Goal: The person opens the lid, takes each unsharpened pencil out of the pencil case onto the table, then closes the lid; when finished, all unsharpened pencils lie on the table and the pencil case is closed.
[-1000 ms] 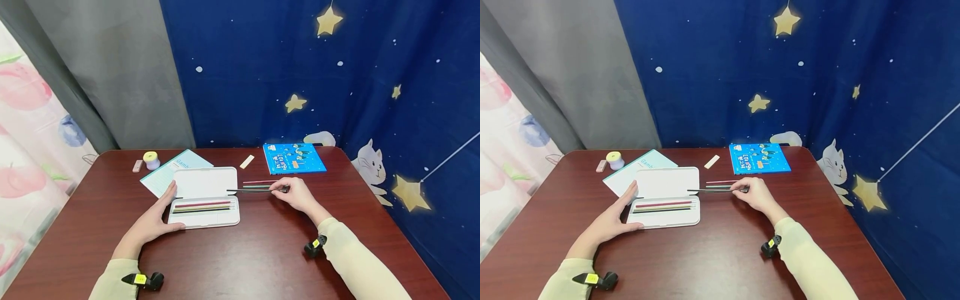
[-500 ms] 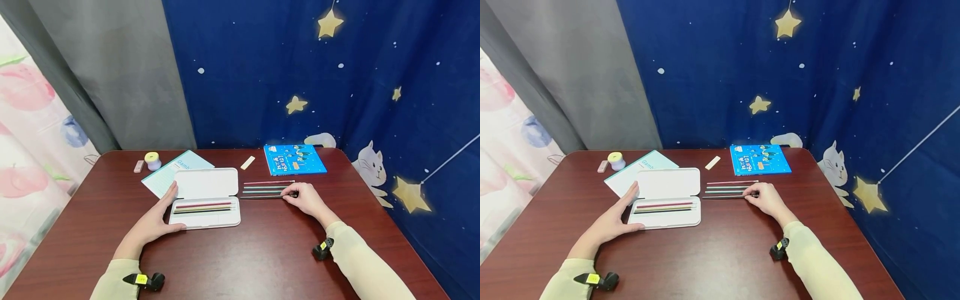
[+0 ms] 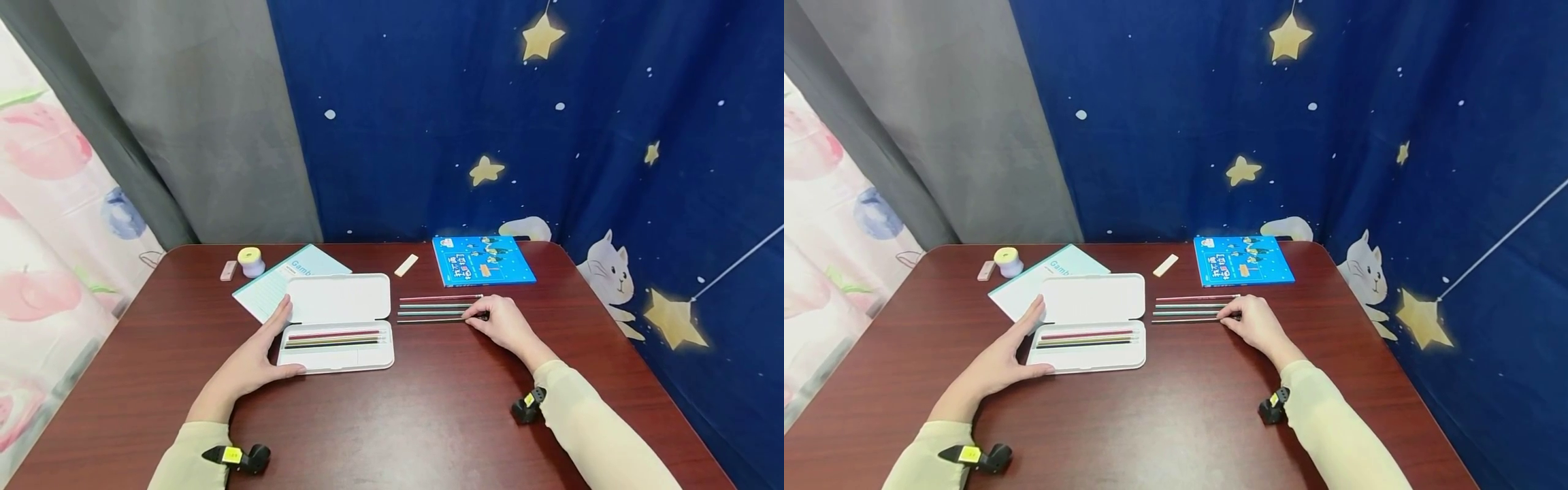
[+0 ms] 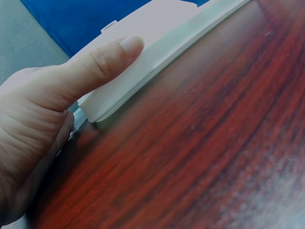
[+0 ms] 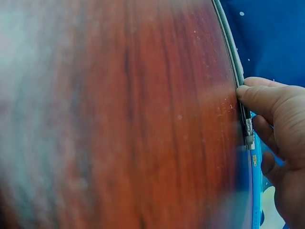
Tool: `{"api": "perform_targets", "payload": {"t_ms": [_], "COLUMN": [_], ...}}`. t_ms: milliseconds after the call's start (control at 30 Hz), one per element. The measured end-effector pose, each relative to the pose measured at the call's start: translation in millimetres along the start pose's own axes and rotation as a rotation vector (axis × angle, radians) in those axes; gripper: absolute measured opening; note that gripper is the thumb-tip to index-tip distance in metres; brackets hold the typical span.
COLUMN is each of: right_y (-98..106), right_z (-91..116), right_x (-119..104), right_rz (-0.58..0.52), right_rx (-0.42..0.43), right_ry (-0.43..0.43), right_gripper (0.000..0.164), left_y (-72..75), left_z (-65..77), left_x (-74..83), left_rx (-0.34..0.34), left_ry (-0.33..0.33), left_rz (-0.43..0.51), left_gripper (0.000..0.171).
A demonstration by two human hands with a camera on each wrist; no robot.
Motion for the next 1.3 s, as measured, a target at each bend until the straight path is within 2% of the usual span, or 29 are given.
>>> {"api": "perform_targets", "payload": {"t_ms": [300,467,600,733,900,1300], "right_y": [-0.8,8.9,19.2,22.0,14.6,-22.2], "right_z": [-0.3,-0.8,-1.5,-3.7,-12.1,-47.4], "right_x": [-0.7,-7.7,-15.3,-22.9,-37.2,-89.4], "right_rz": [0.037,0.049,-0.023,-0.127,-0.18,-0.345], "right_rx": [0.004,0.097,0.193,0.233,0.221,0.165], "right_ry": [0.008,0.05,0.044,-0.001,-0.03,0.039], "right_gripper": [0.011,0.014,0.022,0.034,0.042,0.037], "left_y": [-0.1,0.2,0.5,0.1,-0.5,-0.2], "left_z": [-0.5,-1.4,-1.1,0.1,1.6,0.1], "left_x": [0.1,0.6,0.9,0.3,0.1,0.5], "left_rx": [-0.002,0.002,0.006,0.0,-0.004,-0.006], "left_ry": [-0.001,-0.006,-0.01,0.003,0.003,0.006], "left_rz": [0.01,0.016,0.016,0.009,0.011,0.008], "left_gripper": [0.122,0.122,0.122,0.122,0.123,0.123]}}
Point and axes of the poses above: each hand's wrist, its own z-axis away from the middle knuckle, its own y-axis out of the back of the hand, x = y × z, the point moved 9 cm from there along -z, towards the middle knuckle, and after that the axes turned 9 degrees about y, right-handed, at the moved point
